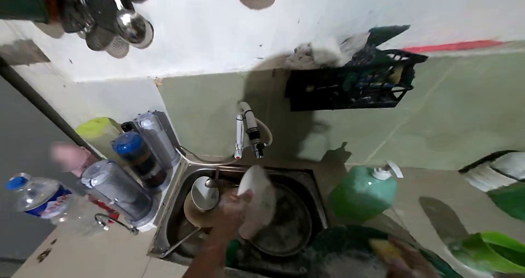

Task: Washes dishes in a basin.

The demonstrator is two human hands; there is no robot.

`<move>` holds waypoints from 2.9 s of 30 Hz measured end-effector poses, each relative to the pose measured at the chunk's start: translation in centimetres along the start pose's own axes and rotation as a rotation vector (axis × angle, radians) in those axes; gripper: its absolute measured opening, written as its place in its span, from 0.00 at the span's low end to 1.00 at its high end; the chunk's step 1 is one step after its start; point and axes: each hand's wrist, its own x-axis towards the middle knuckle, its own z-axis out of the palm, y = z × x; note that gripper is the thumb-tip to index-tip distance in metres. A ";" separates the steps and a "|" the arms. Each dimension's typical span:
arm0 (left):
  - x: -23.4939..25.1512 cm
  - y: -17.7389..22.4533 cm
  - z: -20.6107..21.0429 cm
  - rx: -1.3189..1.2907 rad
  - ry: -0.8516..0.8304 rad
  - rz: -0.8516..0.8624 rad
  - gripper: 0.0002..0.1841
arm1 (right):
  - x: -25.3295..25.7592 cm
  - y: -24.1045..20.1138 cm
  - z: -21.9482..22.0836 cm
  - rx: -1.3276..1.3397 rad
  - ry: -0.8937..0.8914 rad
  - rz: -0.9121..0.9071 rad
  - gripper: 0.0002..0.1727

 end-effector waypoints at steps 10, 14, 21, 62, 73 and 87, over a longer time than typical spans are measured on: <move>-11.5 4.6 14.4 -0.187 -0.460 0.108 0.12 | 2.6 -8.5 -0.8 -0.427 0.037 -0.353 0.23; -11.7 2.1 16.4 -0.464 -0.487 0.051 0.09 | 3.5 -6.9 -4.2 -0.363 -0.060 -0.095 0.22; -16.1 3.1 20.0 -0.517 -0.149 -0.159 0.17 | -4.7 -2.5 -1.0 -0.121 0.387 -0.031 0.28; -8.0 -7.7 25.7 0.448 -0.389 -0.390 0.26 | -1.0 8.7 -0.7 -0.966 -0.622 0.436 0.38; -7.3 -8.6 26.4 0.395 -0.389 -0.371 0.25 | -0.3 10.4 -3.1 -0.822 -0.614 0.482 0.36; -7.7 -7.6 24.7 -0.567 -0.379 -0.518 0.32 | -3.0 -3.6 -5.3 -0.523 -0.684 0.220 0.21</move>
